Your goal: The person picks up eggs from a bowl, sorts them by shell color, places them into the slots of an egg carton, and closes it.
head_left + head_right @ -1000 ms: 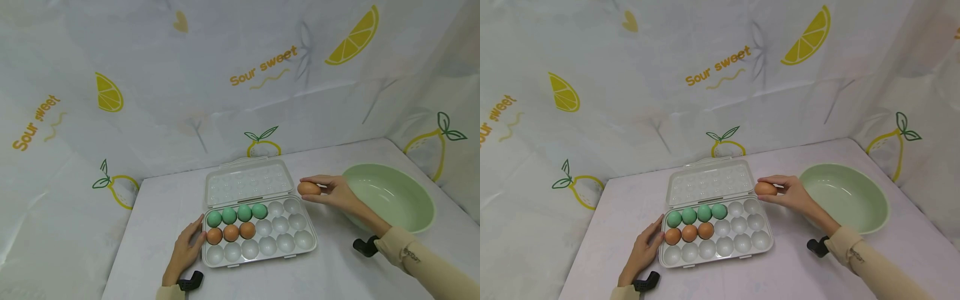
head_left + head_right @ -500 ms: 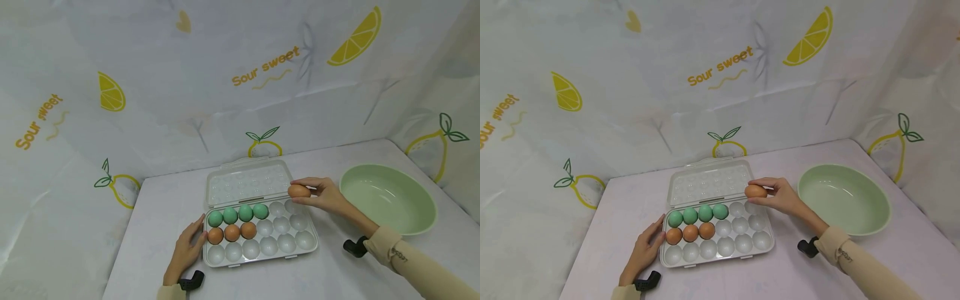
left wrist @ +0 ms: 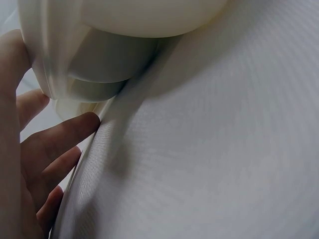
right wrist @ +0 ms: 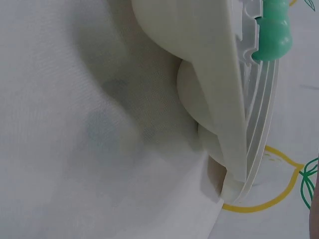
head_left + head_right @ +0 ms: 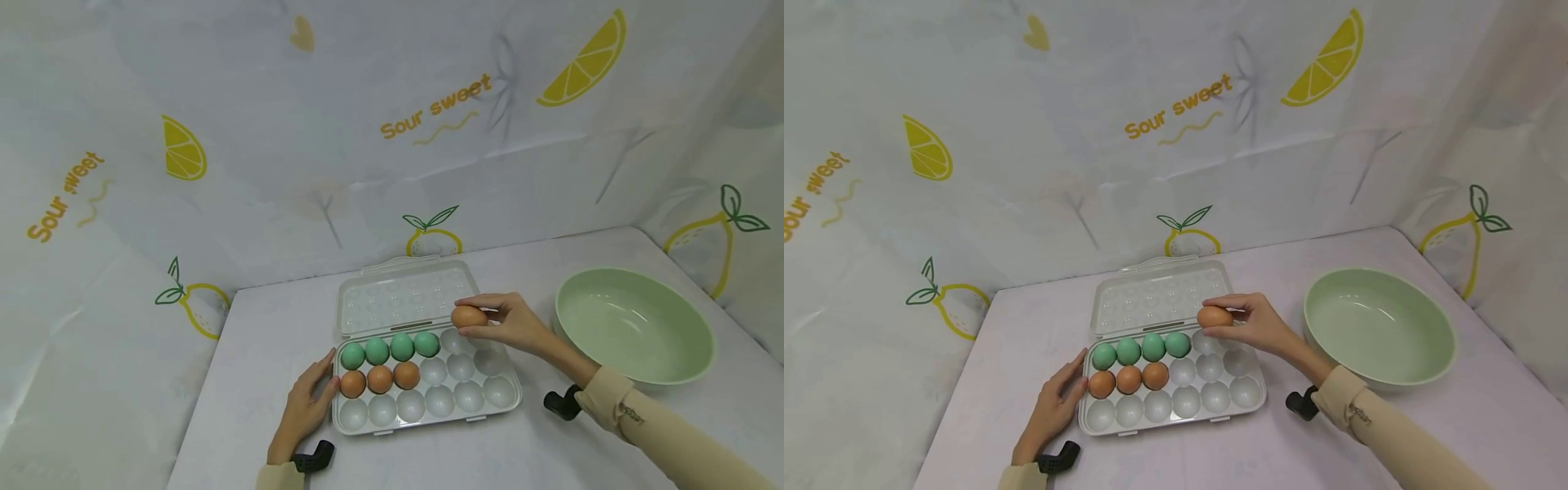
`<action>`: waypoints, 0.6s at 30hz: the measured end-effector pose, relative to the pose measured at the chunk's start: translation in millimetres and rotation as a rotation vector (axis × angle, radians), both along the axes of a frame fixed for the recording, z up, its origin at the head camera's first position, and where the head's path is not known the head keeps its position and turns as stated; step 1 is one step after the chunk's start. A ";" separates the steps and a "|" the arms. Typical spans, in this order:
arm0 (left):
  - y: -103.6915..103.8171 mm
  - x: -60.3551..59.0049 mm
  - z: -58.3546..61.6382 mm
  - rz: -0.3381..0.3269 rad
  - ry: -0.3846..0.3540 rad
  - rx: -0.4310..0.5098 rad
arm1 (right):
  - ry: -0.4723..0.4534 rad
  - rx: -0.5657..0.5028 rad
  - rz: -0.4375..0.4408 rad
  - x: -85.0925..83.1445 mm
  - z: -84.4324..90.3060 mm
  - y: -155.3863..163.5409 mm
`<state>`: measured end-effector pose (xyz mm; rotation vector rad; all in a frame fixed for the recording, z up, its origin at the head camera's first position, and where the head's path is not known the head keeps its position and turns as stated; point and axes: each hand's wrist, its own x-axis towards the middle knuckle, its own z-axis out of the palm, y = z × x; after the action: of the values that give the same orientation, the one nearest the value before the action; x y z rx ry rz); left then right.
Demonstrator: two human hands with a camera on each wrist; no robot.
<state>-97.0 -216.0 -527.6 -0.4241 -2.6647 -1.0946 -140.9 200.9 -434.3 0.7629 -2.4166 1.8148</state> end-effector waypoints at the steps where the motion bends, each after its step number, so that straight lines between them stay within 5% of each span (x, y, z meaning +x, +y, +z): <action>1: 0.1 -0.1 0.2 0.000 0.004 -0.001 | -0.011 0.004 0.001 0.0 0.7 -1.7; 18: 0.0 0.1 0.7 -0.005 0.023 0.004 | 0.056 -0.048 0.024 0.6 -2.0 -33.2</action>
<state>-96.9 -216.0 -526.9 -0.4403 -2.6427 -1.0891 -140.3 167.8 -436.3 0.8304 -2.3309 1.8270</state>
